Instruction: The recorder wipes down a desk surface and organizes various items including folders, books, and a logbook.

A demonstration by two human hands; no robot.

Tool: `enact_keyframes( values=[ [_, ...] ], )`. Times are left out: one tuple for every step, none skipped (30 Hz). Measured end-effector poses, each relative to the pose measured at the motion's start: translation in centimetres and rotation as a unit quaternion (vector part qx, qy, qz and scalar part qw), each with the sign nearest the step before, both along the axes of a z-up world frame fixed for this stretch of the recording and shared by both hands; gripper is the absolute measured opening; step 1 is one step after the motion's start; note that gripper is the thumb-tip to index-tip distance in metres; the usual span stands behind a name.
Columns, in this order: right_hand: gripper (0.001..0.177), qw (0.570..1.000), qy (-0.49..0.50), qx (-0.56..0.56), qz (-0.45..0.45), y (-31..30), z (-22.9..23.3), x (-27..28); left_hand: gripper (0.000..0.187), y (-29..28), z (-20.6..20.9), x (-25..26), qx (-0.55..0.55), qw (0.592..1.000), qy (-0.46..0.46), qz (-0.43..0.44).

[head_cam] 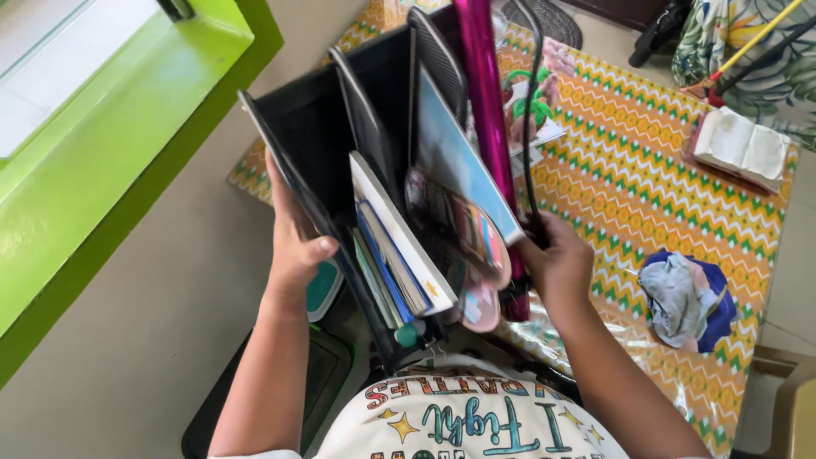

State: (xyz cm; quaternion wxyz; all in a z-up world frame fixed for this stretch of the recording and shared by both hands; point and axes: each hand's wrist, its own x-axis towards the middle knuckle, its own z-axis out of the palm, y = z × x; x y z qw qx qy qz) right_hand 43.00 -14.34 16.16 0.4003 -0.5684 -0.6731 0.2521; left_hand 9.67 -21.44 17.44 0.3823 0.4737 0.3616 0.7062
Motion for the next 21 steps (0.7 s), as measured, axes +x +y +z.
enact_keyframes(
  values=[
    [0.028,0.999,0.038,-0.012,0.026,0.7,0.0,-0.8,0.154,-0.2,-0.2,-0.5,-0.007,1.0,-0.018,0.013],
    [0.028,0.999,0.037,-0.012,0.03,1.8,-0.2,-1.4,0.154,0.0,-0.5,-1.1,-0.007,1.0,-0.019,0.017],
    [0.025,0.998,0.028,0.013,0.048,2.9,-0.4,-2.1,0.151,0.1,-0.7,-1.7,0.004,0.999,-0.004,0.035],
    [0.022,0.997,0.02,0.038,0.065,4.0,-0.5,-2.8,0.148,0.2,-0.8,-2.3,0.015,0.998,0.011,0.052],
    [0.022,0.997,0.019,0.038,0.07,5.2,-1.1,-3.5,0.148,0.6,-0.9,-3.0,0.016,0.998,0.01,0.057],
    [0.023,0.994,0.057,0.031,0.085,6.5,-1.7,-4.2,0.147,1.0,-1.0,-3.7,0.016,0.997,0.017,0.072],
    [0.023,0.99,0.096,0.022,0.098,7.7,-2.4,-4.8,0.146,1.3,-1.1,-4.4,0.013,0.996,0.023,0.084],
    [0.023,0.99,0.095,0.02,0.1,9.0,-3.2,-5.5,0.146,1.7,-1.7,-5.5,0.012,0.996,0.023,0.086],
    [0.025,0.981,0.138,0.019,0.137,10.2,-4.0,-6.2,0.143,2.1,-2.4,-6.6,0.016,0.995,0.025,0.097],
    [0.028,0.968,0.181,0.017,0.172,11.5,-4.8,-6.9,0.141,2.5,-3.0,-7.7,0.02,0.994,0.027,0.107],
    [0.028,0.968,0.182,0.016,0.173,11.9,-4.5,-7.1,0.141,2.8,-3.2,-8.5,0.019,0.994,0.027,0.108],
    [0.034,0.941,0.238,-0.054,0.235,12.2,-4.3,-7.3,0.141,3.1,-3.4,-9.4,0.016,0.992,0.045,0.115],
    [0.042,0.902,0.29,-0.122,0.295,12.7,-3.9,-7.6,0.141,3.5,-3.6,-10.4,0.015,0.99,0.062,0.123],
    [0.042,0.901,0.29,-0.122,0.298,12.4,-4.1,-7.1,0.141,3.5,-3.3,-10.6,0.015,0.99,0.062,0.126],
    [0.049,0.907,0.277,-0.104,0.3,12.0,-4.4,-6.5,0.142,3.4,-3.2,-10.7,0.014,0.99,0.061,0.124],
    [0.056,0.912,0.265,-0.085,0.301,11.6,-4.6,-5.9,0.143,3.4,-3.0,-10.9,0.013,0.991,0.06,0.123],
    [0.056,0.911,0.264,-0.085,0.306,10.8,-6.6,-4.5,0.143,3.1,-2.4,-10.7,0.015,0.99,0.06,0.127],
    [0.052,0.931,0.249,-0.079,0.254,10.0,-8.5,-3.0,0.144,2.9,-1.8,-10.4,-0.007,0.99,0.058,0.131],
    [0.047,0.949,0.233,-0.074,0.2,9.1,-10.5,-1.4,0.145,2.7,-1.3,-10.1,-0.03,0.989,0.056,0.133],
    [0.047,0.948,0.233,-0.075,0.203,8.0,-11.3,-0.8,0.145,2.8,-2.3,-10.5,-0.029,0.989,0.056,0.136],
    [0.046,0.969,0.155,-0.138,0.137,6.8,-12.1,-0.2,0.141,2.9,-3.2,-10.9,-0.028,0.989,0.054,0.133]
  ],
)
